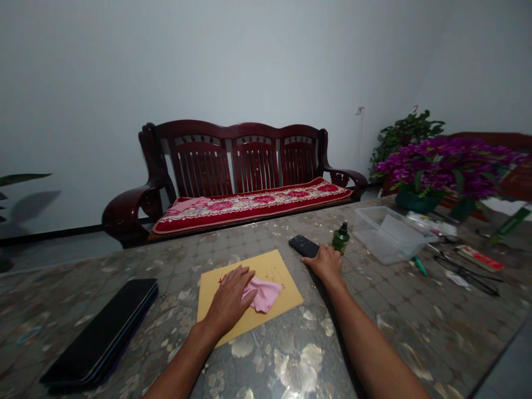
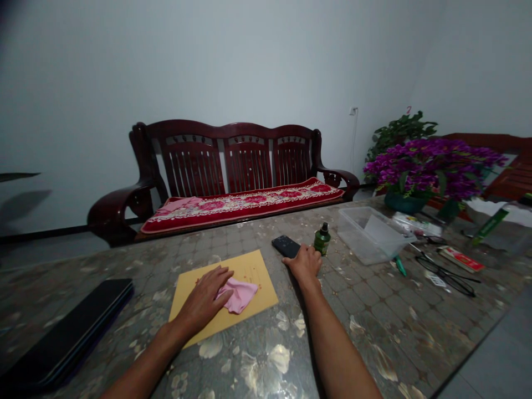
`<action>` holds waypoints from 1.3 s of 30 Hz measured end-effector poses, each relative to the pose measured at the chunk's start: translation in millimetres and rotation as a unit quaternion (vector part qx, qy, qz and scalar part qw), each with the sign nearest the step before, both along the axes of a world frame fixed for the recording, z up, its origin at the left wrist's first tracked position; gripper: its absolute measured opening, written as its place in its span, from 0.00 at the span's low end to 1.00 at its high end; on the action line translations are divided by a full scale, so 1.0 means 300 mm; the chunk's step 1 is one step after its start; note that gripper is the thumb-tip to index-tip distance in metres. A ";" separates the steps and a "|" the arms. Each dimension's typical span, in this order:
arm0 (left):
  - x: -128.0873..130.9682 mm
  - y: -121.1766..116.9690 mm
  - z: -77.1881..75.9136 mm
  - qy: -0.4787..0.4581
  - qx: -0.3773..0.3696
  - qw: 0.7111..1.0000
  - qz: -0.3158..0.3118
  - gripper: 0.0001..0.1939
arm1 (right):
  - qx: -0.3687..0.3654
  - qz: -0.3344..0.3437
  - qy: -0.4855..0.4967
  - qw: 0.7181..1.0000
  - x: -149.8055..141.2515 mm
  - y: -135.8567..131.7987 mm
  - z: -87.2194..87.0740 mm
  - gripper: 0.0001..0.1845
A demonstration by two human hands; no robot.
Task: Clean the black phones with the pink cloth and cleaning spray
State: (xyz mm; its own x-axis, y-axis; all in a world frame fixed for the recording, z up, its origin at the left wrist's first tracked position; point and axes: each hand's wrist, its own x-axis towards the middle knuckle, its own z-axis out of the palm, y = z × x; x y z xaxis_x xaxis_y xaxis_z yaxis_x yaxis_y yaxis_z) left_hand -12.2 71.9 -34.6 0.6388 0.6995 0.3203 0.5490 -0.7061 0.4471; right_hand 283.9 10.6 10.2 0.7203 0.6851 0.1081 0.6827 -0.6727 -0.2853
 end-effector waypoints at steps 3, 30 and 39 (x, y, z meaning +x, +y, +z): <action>0.000 0.000 0.001 0.006 0.001 1.000 0.000 0.22 | 0.002 0.004 0.002 1.000 0.003 -0.002 -0.006 0.38; -0.002 0.013 -0.033 0.037 0.063 0.997 -0.003 0.20 | 0.181 0.017 0.044 0.982 0.055 -0.068 -0.115 0.25; -0.002 0.010 -0.036 0.029 0.061 0.998 0.005 0.20 | 0.267 -0.131 0.092 0.950 0.231 -0.070 -0.088 0.42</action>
